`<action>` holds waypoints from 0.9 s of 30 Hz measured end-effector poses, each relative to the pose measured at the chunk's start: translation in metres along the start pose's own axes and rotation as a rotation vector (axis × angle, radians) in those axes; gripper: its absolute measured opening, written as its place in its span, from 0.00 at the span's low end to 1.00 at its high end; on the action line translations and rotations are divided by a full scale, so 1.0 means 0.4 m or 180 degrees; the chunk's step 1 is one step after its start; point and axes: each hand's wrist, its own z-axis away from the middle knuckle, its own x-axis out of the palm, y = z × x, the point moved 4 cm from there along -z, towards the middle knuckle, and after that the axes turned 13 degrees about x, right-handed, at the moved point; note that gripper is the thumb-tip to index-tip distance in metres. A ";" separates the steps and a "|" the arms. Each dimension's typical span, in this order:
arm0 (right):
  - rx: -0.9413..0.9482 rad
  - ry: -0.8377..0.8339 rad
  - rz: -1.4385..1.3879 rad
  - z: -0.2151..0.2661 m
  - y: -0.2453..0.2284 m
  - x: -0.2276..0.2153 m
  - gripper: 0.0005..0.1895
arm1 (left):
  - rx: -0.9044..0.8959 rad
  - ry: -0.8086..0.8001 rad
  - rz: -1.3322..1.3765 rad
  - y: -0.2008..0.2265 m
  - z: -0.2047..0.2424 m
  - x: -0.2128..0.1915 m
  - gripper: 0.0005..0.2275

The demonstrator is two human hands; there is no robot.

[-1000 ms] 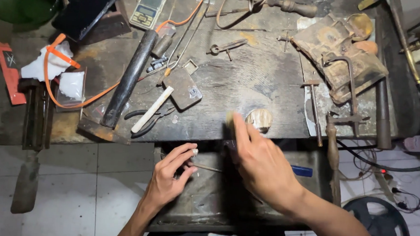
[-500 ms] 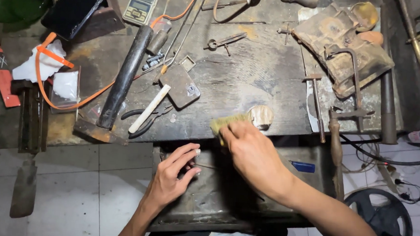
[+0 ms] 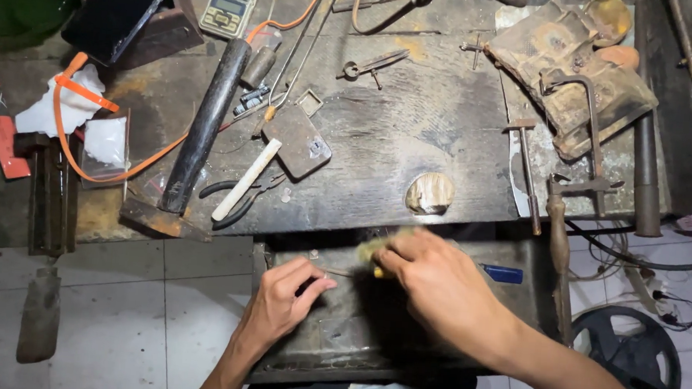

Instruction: Cleaning a small jewelry component with a brush and then using a rotary tool for drilling or polishing.

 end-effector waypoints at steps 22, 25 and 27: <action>0.0862 0.0039 -0.0393 -0.176 -0.053 -0.120 0.20 | 0.0030 -0.0026 0.0089 0.014 -0.020 -0.011 0.04; 0.0981 -0.0531 -0.0499 -0.159 -0.038 -0.127 0.53 | 0.0111 -0.0004 0.0042 0.010 -0.014 -0.005 0.05; 0.0895 -0.0195 -0.0556 -0.171 -0.022 -0.127 0.39 | 0.0186 0.0040 0.0149 0.010 -0.014 -0.005 0.04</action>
